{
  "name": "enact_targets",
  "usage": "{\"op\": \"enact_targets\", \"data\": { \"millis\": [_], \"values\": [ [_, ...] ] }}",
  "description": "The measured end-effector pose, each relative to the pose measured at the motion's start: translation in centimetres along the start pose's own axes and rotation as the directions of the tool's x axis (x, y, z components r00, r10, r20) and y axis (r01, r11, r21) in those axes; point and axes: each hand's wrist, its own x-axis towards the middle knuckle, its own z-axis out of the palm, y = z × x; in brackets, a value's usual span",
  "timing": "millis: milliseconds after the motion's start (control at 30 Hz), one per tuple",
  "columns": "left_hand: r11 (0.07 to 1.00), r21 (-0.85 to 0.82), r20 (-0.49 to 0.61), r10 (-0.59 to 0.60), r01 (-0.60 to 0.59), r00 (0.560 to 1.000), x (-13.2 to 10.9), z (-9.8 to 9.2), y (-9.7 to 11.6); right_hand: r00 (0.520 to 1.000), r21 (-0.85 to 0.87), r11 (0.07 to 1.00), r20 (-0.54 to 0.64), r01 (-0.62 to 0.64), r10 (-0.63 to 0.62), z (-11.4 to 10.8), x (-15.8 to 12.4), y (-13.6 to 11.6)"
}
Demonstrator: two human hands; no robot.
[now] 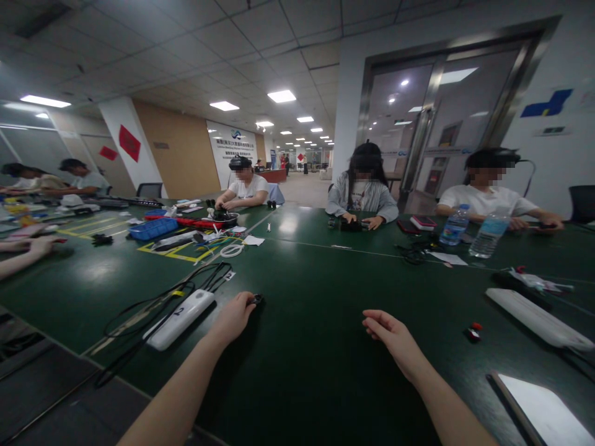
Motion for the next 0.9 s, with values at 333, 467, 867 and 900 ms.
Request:
{"op": "enact_targets", "data": {
  "millis": [333,467,867,900],
  "values": [
    [0.998,0.054,-0.041,-0.02,0.022,0.999,-0.01,0.19,0.42,1.0,0.003,1.0,-0.019,-0.005,0.005,0.21,-0.46,-0.6],
    [0.997,0.074,-0.038,-0.002,0.005,0.999,-0.14,0.12,0.66,1.0,-0.006,1.0,-0.012,0.003,-0.003,0.17,-0.26,-0.36],
    [0.999,0.035,-0.046,-0.007,0.008,0.999,0.0,0.49,0.14,1.0,0.007,1.0,0.0,0.006,-0.006,0.11,-0.35,-0.34],
    [0.999,0.031,-0.045,-0.007,0.008,0.999,0.03,0.53,0.08,1.0,0.004,1.0,0.0,0.007,-0.007,0.07,-0.3,-0.26]
  ]
}}
